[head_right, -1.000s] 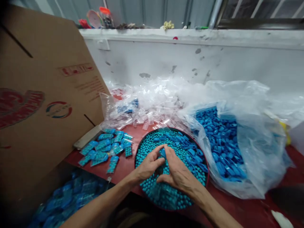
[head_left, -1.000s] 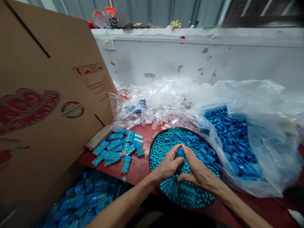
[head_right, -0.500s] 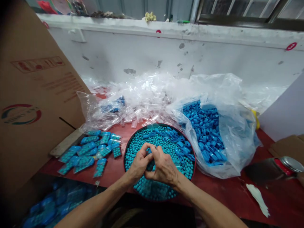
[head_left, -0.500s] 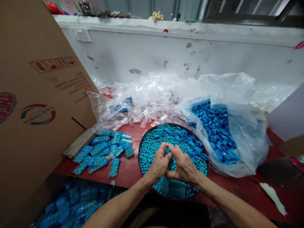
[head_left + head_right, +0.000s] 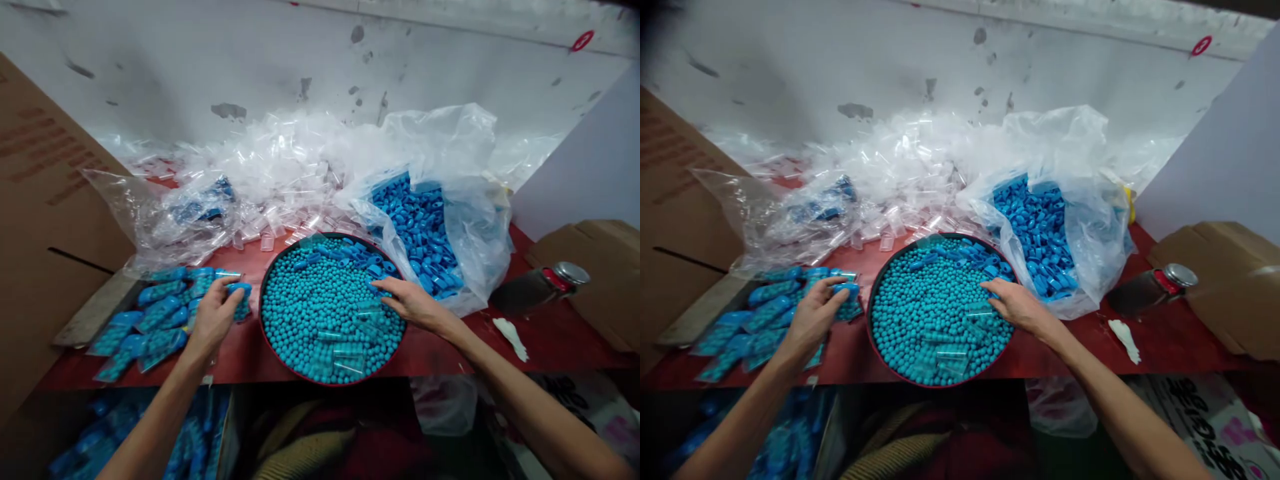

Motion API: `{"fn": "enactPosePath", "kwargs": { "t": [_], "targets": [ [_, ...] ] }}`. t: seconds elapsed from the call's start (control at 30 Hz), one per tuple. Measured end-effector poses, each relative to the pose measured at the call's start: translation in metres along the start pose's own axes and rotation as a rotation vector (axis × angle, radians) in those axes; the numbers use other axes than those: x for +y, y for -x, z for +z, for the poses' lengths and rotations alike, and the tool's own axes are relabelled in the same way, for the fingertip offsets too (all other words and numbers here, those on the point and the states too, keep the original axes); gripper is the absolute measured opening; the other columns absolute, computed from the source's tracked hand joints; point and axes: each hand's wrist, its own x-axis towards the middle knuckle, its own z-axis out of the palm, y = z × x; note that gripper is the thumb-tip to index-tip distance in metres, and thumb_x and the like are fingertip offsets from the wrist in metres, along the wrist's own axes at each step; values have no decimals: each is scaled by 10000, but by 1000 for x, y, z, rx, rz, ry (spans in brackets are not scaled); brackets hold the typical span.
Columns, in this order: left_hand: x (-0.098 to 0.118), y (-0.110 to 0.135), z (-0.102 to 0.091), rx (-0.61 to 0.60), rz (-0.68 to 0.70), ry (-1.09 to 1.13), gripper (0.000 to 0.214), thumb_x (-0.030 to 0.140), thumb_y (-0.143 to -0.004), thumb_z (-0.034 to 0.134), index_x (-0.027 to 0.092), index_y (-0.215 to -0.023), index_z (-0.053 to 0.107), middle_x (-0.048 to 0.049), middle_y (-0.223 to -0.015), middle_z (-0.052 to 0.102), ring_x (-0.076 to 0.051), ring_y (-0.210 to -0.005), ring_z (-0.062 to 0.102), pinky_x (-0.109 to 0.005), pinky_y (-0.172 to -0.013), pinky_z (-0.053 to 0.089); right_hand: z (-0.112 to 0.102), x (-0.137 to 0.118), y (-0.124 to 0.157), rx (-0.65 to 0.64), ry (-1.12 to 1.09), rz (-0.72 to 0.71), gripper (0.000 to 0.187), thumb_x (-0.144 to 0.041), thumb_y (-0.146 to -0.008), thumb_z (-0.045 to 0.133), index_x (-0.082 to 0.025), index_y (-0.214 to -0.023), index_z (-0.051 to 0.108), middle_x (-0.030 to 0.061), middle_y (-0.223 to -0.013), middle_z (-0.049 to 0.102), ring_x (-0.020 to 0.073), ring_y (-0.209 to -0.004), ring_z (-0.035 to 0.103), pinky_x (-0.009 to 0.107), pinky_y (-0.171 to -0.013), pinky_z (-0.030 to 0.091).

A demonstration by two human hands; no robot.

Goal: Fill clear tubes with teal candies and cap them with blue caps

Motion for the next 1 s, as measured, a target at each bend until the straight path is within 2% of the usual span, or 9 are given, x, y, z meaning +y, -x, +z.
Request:
{"fn": "enactPosePath", "kwargs": {
  "t": [0.1, 0.17, 0.33, 0.4, 0.47, 0.53, 0.63, 0.83, 1.0],
  "targets": [
    [-6, -2, -4, 254, 115, -332, 398, 325, -746, 453, 145, -1101, 476, -77, -938, 554, -220, -872, 520, -363, -782, 412, -1, 9, 15, -94, 89, 12, 395, -106, -793, 392, -229, -1160, 472, 57, -1000, 553, 158, -901, 529, 267, -771, 407],
    [8, 3, 11, 243, 221, -382, 353, 289, -767, 432, 143, -1083, 491, -83, -973, 557, -218, -905, 514, -358, -816, 401, -1, 5, 15, -138, 148, 14, 411, -91, -780, 399, -242, -1155, 472, 49, -980, 549, 150, -883, 524, 246, -745, 401],
    [63, 28, 86, -245, 519, -270, 261, 227, -793, 425, 168, -1021, 537, -60, -979, 580, -188, -920, 502, -317, -853, 374, 5, 2, 2, -206, 272, -26, 321, -121, -789, 432, -255, -1063, 532, 42, -937, 524, 145, -811, 508, 228, -665, 385],
    [78, 35, 111, -447, 573, -266, 283, 207, -780, 446, 186, -1051, 527, -53, -986, 583, -192, -924, 494, -318, -857, 363, 9, 6, -2, -201, 293, -43, 273, -153, -801, 441, -249, -1030, 554, 51, -940, 513, 153, -809, 499, 237, -659, 381],
    [85, 38, 129, -601, 586, -281, 338, 199, -752, 486, 198, -1088, 510, -53, -1006, 581, -203, -926, 489, -325, -851, 358, 13, 10, -5, -182, 295, -57, 239, -199, -812, 450, -236, -1018, 565, 62, -943, 510, 163, -820, 493, 249, -670, 379],
    [88, 35, 140, -687, 572, -301, 392, 192, -721, 517, 207, -1112, 497, -51, -1008, 582, -209, -918, 492, -322, -836, 359, 14, 12, -11, -160, 267, -65, 224, -239, -823, 445, -221, -1008, 569, 62, -920, 522, 159, -820, 494, 251, -684, 374],
    [88, 25, 148, -699, 525, -321, 384, 190, -710, 515, 199, -1095, 512, -51, -930, 599, -207, -867, 513, -308, -791, 372, 14, 13, -26, -124, 178, -71, 197, -245, -826, 437, -181, -925, 595, 53, -832, 556, 148, -780, 502, 243, -674, 363],
    [82, 5, 157, -722, 389, -208, 336, 228, -697, 523, 171, -1026, 555, -20, -753, 611, -170, -707, 549, -263, -675, 398, 16, 15, -63, -110, -126, 14, 131, -180, -753, 493, -136, -695, 603, 0, -595, 535, 103, -579, 460, 195, -526, 314],
    [74, 5, 163, -757, 361, -151, 274, 254, -698, 520, 156, -942, 597, -37, -861, 630, -177, -790, 555, -263, -716, 404, 18, 13, -69, -132, -188, 44, 119, -162, -727, 499, -131, -643, 577, -23, -548, 505, 78, -502, 434, 178, -469, 301]
  ]
}}
